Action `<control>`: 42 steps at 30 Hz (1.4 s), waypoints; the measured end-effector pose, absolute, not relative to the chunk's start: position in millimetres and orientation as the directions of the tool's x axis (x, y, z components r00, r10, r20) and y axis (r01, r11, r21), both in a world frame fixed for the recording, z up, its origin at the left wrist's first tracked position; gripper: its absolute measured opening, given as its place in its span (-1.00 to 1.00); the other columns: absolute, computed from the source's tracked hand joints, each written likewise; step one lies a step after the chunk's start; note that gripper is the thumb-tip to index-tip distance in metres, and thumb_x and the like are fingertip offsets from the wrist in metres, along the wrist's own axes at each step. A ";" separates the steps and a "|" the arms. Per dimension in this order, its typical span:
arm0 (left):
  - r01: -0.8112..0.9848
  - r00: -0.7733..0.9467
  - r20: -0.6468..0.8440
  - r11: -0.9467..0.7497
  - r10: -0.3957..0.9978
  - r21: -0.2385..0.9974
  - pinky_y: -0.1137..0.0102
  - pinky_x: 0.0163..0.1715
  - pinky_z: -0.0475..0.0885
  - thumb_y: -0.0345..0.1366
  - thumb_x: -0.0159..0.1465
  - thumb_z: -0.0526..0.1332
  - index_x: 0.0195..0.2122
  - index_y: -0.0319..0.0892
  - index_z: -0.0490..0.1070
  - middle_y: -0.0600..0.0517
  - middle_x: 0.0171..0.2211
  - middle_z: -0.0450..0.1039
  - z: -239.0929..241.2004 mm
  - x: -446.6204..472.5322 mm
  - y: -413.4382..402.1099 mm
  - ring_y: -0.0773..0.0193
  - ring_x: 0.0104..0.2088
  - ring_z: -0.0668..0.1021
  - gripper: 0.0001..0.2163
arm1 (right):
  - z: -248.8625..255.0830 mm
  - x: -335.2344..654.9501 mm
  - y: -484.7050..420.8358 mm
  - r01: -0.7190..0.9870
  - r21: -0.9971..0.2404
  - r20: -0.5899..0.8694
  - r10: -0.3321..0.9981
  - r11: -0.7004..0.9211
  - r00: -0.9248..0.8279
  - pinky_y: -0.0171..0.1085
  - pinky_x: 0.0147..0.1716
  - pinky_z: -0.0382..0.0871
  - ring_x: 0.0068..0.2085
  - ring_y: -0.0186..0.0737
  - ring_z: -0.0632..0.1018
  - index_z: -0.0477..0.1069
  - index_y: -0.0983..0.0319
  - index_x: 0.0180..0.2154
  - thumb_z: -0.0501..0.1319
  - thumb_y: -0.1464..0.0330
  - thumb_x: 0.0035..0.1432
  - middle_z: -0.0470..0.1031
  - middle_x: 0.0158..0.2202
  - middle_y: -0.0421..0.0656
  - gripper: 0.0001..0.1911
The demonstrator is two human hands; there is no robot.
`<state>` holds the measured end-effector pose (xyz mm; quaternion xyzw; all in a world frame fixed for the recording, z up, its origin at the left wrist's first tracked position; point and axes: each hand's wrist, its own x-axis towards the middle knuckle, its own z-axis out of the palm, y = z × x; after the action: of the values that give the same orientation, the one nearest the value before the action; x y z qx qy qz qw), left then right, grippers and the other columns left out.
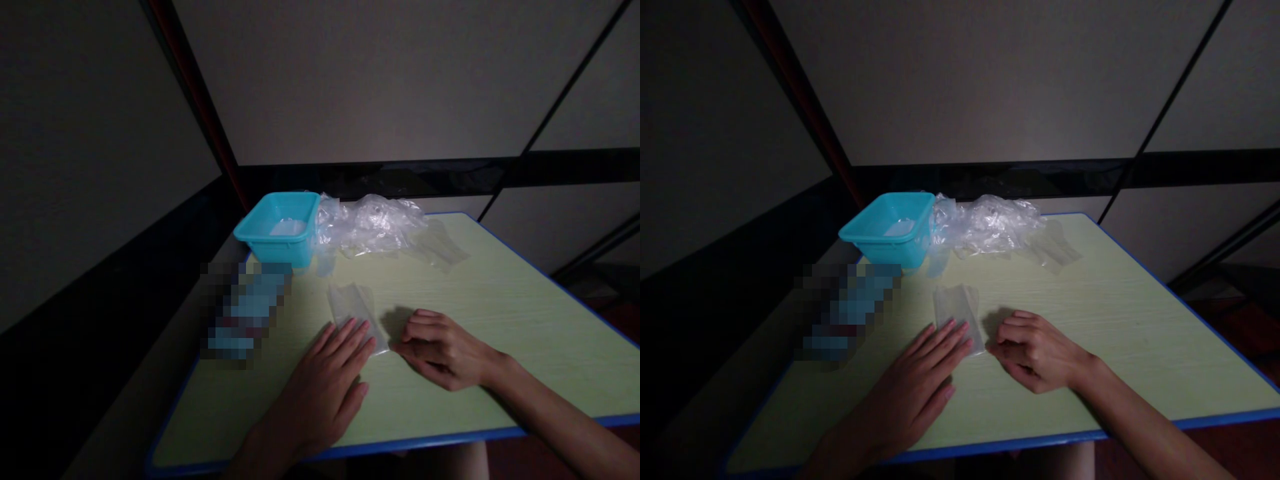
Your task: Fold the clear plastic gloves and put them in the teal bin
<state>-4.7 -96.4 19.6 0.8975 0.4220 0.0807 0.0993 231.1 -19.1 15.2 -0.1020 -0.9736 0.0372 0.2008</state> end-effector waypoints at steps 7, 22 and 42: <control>0.749 0.623 0.060 -0.617 0.780 0.242 0.14 0.21 -0.08 -0.32 0.27 0.00 0.24 -0.13 -0.09 0.02 0.27 -0.17 17.0 -3.7 -95.7 0.19 0.25 -0.06 -0.50 | 15.8 229.9 -20.0 0.185 -0.121 0.353 0.216 0.975 -0.910 -0.19 -0.42 0.15 -0.41 -0.22 0.34 0.42 0.28 -0.26 -0.04 0.44 0.16 0.34 -0.46 -0.12 -0.73; 0.748 0.631 0.041 -0.621 0.775 0.234 0.14 0.21 -0.10 -0.32 0.27 0.01 0.25 -0.12 -0.14 0.04 0.28 -0.20 14.6 -4.7 -96.1 0.20 0.26 -0.08 -0.47 | 14.7 230.4 -19.4 0.174 -0.184 0.382 0.234 0.967 -0.894 -0.19 -0.42 0.19 -0.38 -0.19 0.36 0.37 0.30 -0.09 0.00 0.42 0.16 0.37 -0.45 -0.11 -0.69; 0.823 0.557 0.007 -0.553 0.831 0.130 0.15 0.19 -0.08 -0.35 0.28 -0.06 0.24 -0.18 -0.15 -0.02 0.28 -0.21 15.0 -19.8 -88.3 0.21 0.26 -0.09 -0.50 | 16.0 226.7 -19.2 0.210 -0.264 0.290 0.285 0.942 -0.914 -0.20 -0.37 0.22 -0.35 -0.20 0.33 0.43 0.33 -0.18 0.00 0.41 0.18 0.31 -0.44 -0.09 -0.71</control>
<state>-19.8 -88.3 15.0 0.8805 0.4695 0.0338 0.0561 226.7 -19.2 16.0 -0.1272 -0.9715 0.1142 0.1644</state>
